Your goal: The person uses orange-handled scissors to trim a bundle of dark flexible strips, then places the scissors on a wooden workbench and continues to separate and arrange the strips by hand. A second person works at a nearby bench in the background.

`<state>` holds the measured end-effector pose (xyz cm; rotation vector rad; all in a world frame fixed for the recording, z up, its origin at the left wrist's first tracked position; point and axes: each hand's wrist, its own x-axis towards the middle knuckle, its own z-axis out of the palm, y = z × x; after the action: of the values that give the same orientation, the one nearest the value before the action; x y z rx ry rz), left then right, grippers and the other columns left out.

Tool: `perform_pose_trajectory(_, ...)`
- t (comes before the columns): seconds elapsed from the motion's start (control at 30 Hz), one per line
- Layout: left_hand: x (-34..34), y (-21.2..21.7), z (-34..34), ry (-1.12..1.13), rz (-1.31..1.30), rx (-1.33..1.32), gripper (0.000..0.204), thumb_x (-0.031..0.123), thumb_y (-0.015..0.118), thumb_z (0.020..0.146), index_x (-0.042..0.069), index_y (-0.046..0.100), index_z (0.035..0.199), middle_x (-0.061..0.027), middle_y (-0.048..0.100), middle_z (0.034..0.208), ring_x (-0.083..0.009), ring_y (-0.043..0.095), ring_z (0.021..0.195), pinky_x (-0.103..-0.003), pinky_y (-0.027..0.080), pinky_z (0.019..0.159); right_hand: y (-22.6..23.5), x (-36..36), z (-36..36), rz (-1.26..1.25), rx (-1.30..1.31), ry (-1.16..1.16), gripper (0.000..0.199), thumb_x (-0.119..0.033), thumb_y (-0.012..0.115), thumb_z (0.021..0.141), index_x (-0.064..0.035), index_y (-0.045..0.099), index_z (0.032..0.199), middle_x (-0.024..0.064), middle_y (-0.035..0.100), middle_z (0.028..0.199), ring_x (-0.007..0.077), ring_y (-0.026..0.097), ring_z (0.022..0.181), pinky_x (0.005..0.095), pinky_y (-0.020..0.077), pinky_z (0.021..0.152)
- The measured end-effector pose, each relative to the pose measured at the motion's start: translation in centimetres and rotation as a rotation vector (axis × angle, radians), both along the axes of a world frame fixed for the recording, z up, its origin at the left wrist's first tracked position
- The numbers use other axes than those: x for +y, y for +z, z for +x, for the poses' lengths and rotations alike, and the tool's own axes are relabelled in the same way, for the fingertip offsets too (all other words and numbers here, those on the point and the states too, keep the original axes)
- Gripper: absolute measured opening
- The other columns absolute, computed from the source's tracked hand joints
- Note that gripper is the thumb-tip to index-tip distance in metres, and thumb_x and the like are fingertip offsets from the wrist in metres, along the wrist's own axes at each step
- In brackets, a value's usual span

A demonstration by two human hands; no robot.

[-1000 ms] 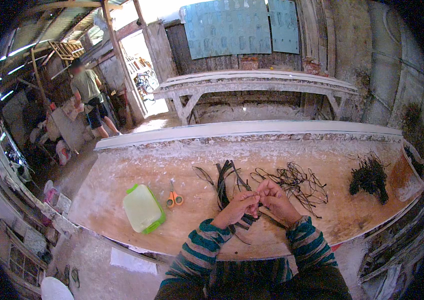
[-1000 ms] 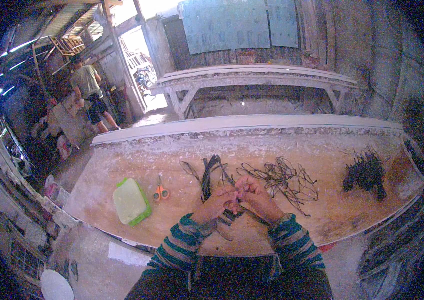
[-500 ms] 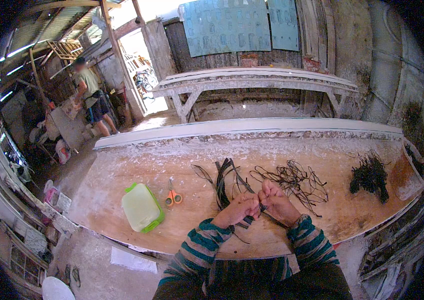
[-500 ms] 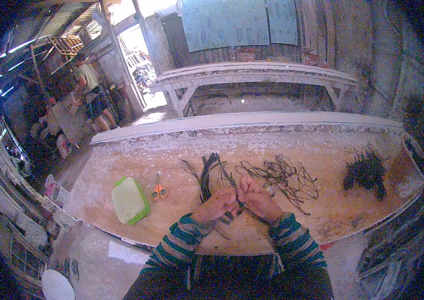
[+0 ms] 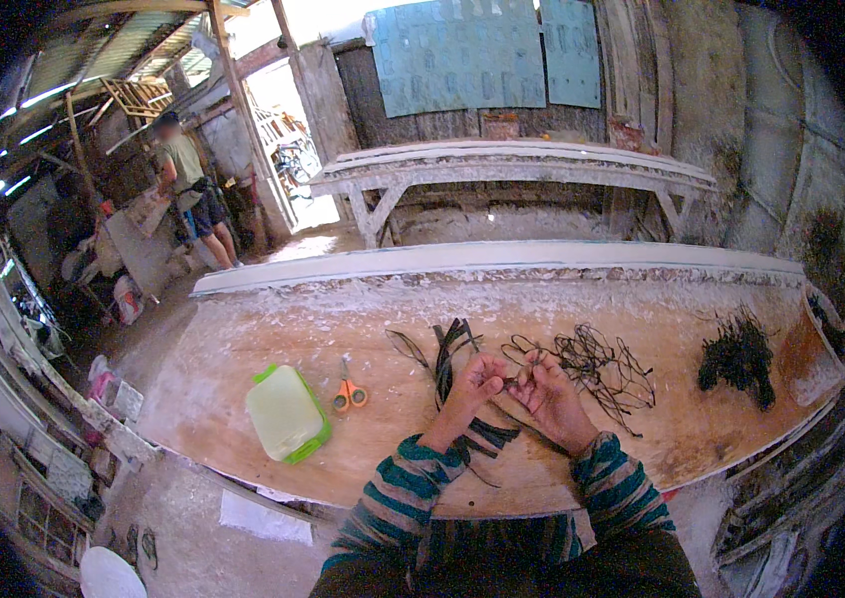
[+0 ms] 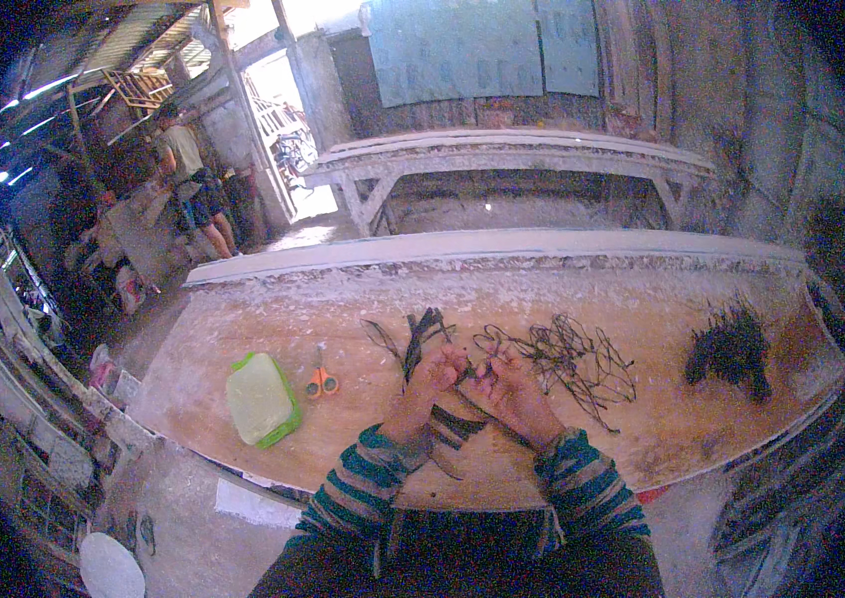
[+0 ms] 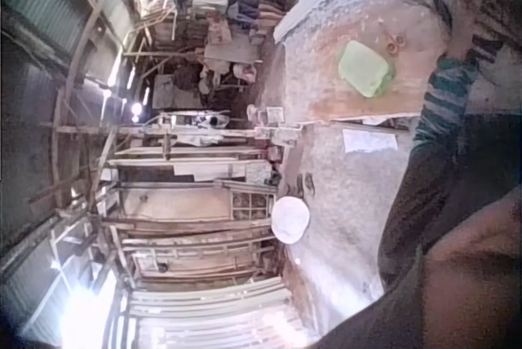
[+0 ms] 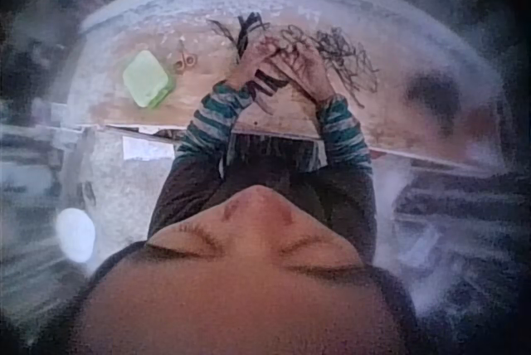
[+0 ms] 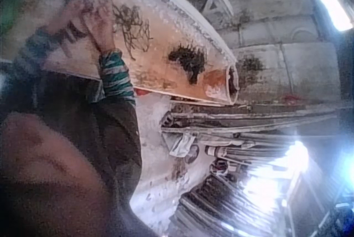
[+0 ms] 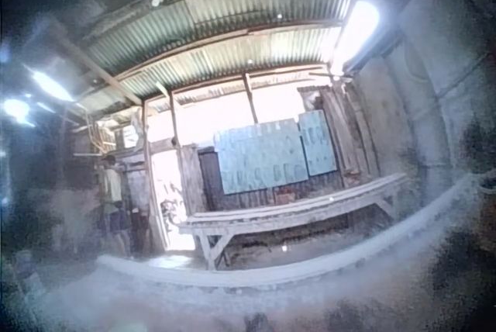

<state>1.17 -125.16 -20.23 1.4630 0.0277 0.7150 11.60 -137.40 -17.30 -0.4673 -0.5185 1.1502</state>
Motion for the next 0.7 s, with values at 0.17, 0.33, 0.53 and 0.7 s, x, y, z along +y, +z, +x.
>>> perform_pose_trajectory(0.17,1.1,-2.5,1.3,0.054,0.228,0.016,0.043,0.014,0.064,0.078,0.008,0.044,0.116,0.0006,0.051,0.082,-0.0087,0.049,0.079,-0.025,0.041,0.075,-0.1,0.2,0.5,0.002,-0.128,-0.049,0.029,-0.007,0.049,0.087,-0.0057,0.043,0.115,0.0036,0.055,0.090,0.0139,0.054,0.083,0.0307,0.0483,0.079)
perform_pose_trajectory(0.33,0.5,-0.9,0.7,0.011,0.081,0.101,0.038,0.003,0.058,0.079,0.007,0.045,0.115,0.0007,0.053,0.084,-0.0091,0.050,0.080,-0.024,0.041,0.076,-1.5,0.6,1.3,-0.123,-0.219,-0.290,0.021,-0.013,0.055,0.086,-0.0028,0.053,0.104,0.0018,0.056,0.085,0.0110,0.056,0.077,0.0267,0.0474,0.079)
perform_pose_trajectory(0.53,0.2,0.8,-0.3,0.061,-0.179,0.094,0.032,0.001,0.055,0.082,0.007,0.048,0.113,0.0008,0.053,0.087,-0.0074,0.051,0.079,-0.020,0.042,0.075,-1.8,0.8,1.7,-0.310,-0.411,-0.467,0.019,-0.020,0.058,0.085,-0.0042,0.059,0.095,-0.0003,0.057,0.082,0.0073,0.052,0.067,0.0218,0.0459,0.070)
perform_pose_trajectory(0.7,0.5,0.5,-0.2,0.153,-0.315,0.154,0.024,0.005,0.051,0.084,0.004,0.050,0.108,-0.0024,0.053,0.094,-0.0102,0.052,0.084,-0.022,0.044,0.076,-2.2,0.9,2.0,-0.271,-0.499,-0.502,0.020,-0.020,0.056,0.086,-0.0041,0.057,0.099,0.0002,0.057,0.086,0.0082,0.053,0.075,0.0240,0.0445,0.075)
